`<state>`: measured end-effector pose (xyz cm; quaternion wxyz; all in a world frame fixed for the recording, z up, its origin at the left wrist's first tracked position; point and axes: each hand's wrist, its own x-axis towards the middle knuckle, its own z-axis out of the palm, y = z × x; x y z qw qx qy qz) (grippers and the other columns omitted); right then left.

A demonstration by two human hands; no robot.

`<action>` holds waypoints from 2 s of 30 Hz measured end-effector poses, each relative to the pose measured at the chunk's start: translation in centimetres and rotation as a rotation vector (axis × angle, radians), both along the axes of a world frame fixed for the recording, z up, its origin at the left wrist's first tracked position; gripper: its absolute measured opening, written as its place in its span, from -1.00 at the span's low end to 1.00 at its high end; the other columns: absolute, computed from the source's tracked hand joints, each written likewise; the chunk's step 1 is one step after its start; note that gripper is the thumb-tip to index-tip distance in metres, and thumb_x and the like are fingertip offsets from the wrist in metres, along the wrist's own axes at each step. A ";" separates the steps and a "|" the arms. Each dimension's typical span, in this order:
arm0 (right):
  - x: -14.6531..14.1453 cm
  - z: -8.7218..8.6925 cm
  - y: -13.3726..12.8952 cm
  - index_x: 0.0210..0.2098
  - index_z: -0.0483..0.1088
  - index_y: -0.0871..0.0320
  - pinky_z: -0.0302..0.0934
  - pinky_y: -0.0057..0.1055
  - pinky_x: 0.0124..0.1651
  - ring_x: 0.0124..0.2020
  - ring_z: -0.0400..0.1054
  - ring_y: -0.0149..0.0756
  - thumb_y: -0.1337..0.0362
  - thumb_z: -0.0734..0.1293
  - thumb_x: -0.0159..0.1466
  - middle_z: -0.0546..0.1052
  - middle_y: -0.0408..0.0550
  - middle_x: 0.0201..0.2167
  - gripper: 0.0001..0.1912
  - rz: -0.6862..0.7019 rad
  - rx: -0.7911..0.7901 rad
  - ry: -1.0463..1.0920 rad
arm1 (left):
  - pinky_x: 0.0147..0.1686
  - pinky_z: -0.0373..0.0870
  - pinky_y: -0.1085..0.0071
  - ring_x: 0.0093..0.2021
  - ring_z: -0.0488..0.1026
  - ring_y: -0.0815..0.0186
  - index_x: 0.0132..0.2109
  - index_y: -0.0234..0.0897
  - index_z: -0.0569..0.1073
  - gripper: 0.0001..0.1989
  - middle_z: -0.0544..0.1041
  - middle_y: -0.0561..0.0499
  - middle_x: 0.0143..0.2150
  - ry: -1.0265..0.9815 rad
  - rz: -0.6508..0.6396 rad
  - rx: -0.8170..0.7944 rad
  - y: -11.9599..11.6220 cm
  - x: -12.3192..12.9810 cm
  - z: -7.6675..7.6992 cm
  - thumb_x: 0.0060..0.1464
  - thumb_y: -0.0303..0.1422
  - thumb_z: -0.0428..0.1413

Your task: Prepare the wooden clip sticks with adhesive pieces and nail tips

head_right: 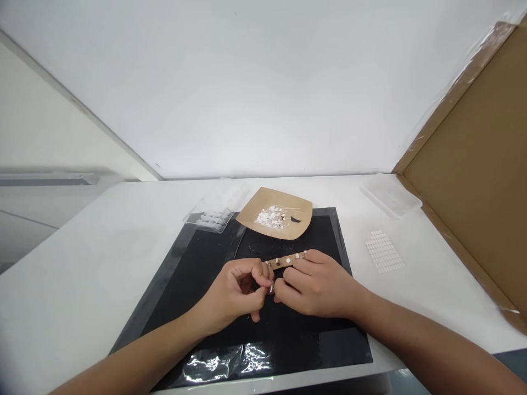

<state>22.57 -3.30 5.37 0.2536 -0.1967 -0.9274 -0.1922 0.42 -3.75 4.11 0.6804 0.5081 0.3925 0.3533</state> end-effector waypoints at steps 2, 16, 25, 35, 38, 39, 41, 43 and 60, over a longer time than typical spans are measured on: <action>0.0 0.0 0.0 -0.38 0.42 0.14 -0.08 -0.28 -0.29 -0.43 0.16 -0.35 0.29 0.37 0.48 0.32 -0.23 -0.51 -0.74 0.002 -0.005 0.006 | -0.73 0.52 0.56 -0.42 0.56 0.31 -0.41 -0.34 0.43 -0.82 0.48 0.08 -0.40 -0.011 -0.013 -0.006 0.0 0.0 0.0 -0.19 -0.59 0.27; 0.1 0.2 0.0 -0.39 0.41 0.15 -0.09 -0.27 -0.30 -0.45 0.15 -0.36 0.27 0.35 0.50 0.31 -0.23 -0.52 -0.70 -0.014 -0.004 0.022 | -0.69 0.58 0.55 -0.35 0.58 0.29 -0.30 -0.37 0.48 -0.75 0.48 0.00 -0.31 -0.054 -0.110 0.016 0.5 -0.7 -0.4 0.06 -0.33 0.38; 0.1 0.5 -0.3 -0.40 0.41 0.15 -0.07 -0.27 -0.29 -0.45 0.15 -0.37 0.33 0.37 0.46 0.28 -0.23 -0.52 -0.74 -0.003 0.005 0.042 | -0.71 0.55 0.57 -0.56 0.46 0.47 -0.33 -0.40 0.50 -0.73 0.55 0.00 -0.35 -0.015 -0.134 0.000 0.4 -0.8 0.3 0.03 -0.33 0.41; 0.2 0.5 -0.3 -0.40 0.44 0.13 -0.04 -0.28 -0.32 -0.46 0.12 -0.37 0.28 0.35 0.49 0.31 -0.23 -0.56 -0.70 -0.020 -0.012 0.074 | -0.73 0.54 0.57 -0.49 0.53 0.37 -0.26 -0.41 0.60 -0.79 0.59 -0.08 -0.33 -0.044 -0.131 0.048 0.5 -0.9 0.5 0.07 -0.33 0.39; 0.3 0.4 -0.3 -0.41 0.43 0.13 -0.06 -0.29 -0.32 -0.47 0.12 -0.37 0.24 0.36 0.50 0.29 -0.24 -0.56 -0.69 -0.023 -0.022 0.093 | -0.74 0.53 0.58 -0.42 0.59 0.29 -0.24 -0.39 0.64 -0.83 0.59 -0.09 -0.32 -0.084 -0.135 0.065 0.6 -1.0 0.3 0.10 -0.35 0.39; 0.3 0.4 -0.3 -0.41 0.44 0.13 -0.06 -0.29 -0.32 -0.47 0.12 -0.37 0.23 0.36 0.50 0.29 -0.24 -0.56 -0.68 -0.023 -0.027 0.100 | -0.73 0.53 0.58 -0.40 0.60 0.28 -0.23 -0.39 0.65 -0.84 0.59 -0.10 -0.31 -0.099 -0.136 0.068 0.6 -1.0 0.2 0.10 -0.37 0.38; 0.3 0.3 -0.3 -0.40 0.44 0.13 -0.06 -0.30 -0.31 -0.46 0.13 -0.38 0.22 0.35 0.51 0.30 -0.24 -0.56 -0.68 -0.018 -0.042 0.114 | -0.73 0.54 0.59 -0.40 0.61 0.28 -0.21 -0.37 0.67 -0.87 0.60 -0.09 -0.29 -0.127 -0.143 0.068 0.7 -1.1 0.0 0.11 -0.39 0.38; 0.3 0.3 -0.2 -0.40 0.44 0.13 -0.07 -0.31 -0.30 -0.46 0.14 -0.38 0.22 0.35 0.51 0.31 -0.24 -0.57 -0.68 -0.012 -0.059 0.130 | -0.73 0.55 0.59 -0.41 0.61 0.29 -0.18 -0.35 0.69 -0.88 0.60 -0.09 -0.26 -0.152 -0.153 0.065 0.7 -1.2 -0.2 0.12 -0.41 0.38; 0.4 0.2 0.0 -0.37 0.46 0.13 -0.09 -0.32 -0.29 -0.47 0.15 -0.40 0.27 0.38 0.48 0.30 -0.26 -0.57 -0.73 -0.005 -0.092 0.174 | -0.74 0.55 0.58 -0.38 0.65 0.25 -0.19 -0.39 0.67 -0.85 0.59 -0.08 -0.25 -0.165 -0.165 0.028 0.7 -1.1 -0.2 0.11 -0.40 0.40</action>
